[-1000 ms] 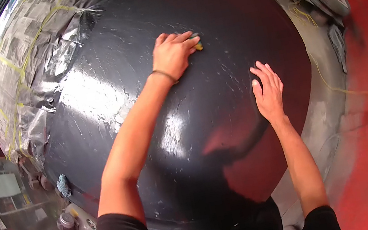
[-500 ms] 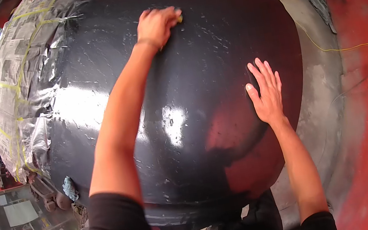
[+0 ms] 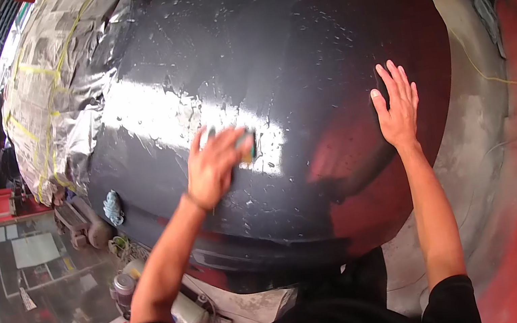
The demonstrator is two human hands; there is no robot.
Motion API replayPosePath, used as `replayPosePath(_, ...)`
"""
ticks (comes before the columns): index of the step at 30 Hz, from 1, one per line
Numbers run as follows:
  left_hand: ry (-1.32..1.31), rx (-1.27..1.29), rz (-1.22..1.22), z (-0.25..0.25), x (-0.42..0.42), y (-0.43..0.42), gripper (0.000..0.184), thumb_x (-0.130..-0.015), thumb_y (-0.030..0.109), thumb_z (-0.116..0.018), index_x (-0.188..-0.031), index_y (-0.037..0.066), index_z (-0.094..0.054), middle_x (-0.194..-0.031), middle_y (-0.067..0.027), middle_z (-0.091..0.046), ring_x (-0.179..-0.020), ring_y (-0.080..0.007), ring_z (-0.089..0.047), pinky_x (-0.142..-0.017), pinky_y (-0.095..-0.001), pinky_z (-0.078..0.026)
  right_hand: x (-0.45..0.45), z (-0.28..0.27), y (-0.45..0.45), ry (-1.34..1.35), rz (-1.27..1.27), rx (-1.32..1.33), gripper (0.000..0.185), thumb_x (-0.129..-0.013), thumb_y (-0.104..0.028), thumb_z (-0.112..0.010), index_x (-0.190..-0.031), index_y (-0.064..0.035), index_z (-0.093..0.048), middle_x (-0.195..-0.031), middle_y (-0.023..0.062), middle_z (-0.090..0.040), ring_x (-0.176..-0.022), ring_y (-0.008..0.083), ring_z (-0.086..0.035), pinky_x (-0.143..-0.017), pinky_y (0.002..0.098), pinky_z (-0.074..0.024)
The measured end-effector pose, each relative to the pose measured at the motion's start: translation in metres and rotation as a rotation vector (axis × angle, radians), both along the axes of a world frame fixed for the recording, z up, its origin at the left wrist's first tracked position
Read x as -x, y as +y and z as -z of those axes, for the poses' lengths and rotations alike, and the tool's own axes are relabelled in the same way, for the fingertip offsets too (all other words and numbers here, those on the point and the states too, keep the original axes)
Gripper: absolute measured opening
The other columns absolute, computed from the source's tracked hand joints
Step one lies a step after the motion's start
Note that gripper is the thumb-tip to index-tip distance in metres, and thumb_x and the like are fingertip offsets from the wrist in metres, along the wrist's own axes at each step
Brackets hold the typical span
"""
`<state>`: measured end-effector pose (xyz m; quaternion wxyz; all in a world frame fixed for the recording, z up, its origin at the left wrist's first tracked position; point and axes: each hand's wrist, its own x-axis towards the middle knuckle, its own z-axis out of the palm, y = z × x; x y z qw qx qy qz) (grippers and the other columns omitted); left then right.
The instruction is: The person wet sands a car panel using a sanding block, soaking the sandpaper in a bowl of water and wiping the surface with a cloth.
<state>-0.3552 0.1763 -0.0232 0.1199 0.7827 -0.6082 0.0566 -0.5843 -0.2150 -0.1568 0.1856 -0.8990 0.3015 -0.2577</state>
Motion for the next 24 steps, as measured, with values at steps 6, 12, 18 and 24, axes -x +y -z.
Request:
replayPosePath(6, -0.049, 0.225, -0.032, 0.019, -0.078, -0.099, 0.049, -0.101, 0.007, -0.068, -0.144, 0.028, -0.08, -0.154, -0.0046, -0.074, -0.139, -0.0294, -0.07, -0.129, -0.0583, -0.039, 0.003, 0.01, -0.007, -0.034, -0.035, 0.049, 0.056, -0.118, -0.041, -0.057, -0.173, -0.0298, -0.051, -0.184, 0.0023, -0.041, -0.172, 0.0314, -0.033, -0.14, 0.0601, -0.0198)
replayPosePath(12, 0.099, 0.045, -0.166, 0.011, 0.092, 0.097, 0.051, -0.095, 0.005, -0.071, -0.141, 0.024, -0.083, -0.153, -0.0067, -0.076, -0.145, -0.0298, -0.069, -0.134, -0.06, -0.034, 0.003, 0.02, -0.002, 0.009, 0.019, 0.022, 0.059, -0.121, -0.054, -0.046, -0.176, -0.0318, -0.047, -0.186, 0.0012, -0.038, -0.174, 0.0308, -0.029, -0.14, 0.0639, -0.0163)
replayPosePath(18, -0.071, 0.063, -0.209, 0.008, 0.031, 0.06, 0.061, -0.091, 0.0, -0.067, -0.143, 0.028, -0.081, -0.15, -0.005, -0.077, -0.14, -0.0261, -0.071, -0.134, -0.0623, -0.032, 0.005, 0.018, 0.0, -0.005, 0.009, 0.028, 0.058, -0.12, -0.052, -0.049, -0.176, -0.0331, -0.047, -0.185, 0.0004, -0.04, -0.173, 0.0298, -0.031, -0.139, 0.0641, -0.017)
replayPosePath(24, -0.043, 0.316, -0.349, 0.029, -0.038, -0.008, 0.045, -0.103, 0.012, -0.074, -0.144, 0.029, -0.08, -0.154, -0.0034, -0.075, -0.136, -0.03, -0.07, -0.128, -0.0618, -0.039, 0.007, 0.02, -0.009, -0.021, -0.007, 0.041, 0.057, -0.121, -0.049, -0.049, -0.175, -0.033, -0.048, -0.185, 0.001, -0.041, -0.173, 0.0297, -0.032, -0.139, 0.0624, -0.0188)
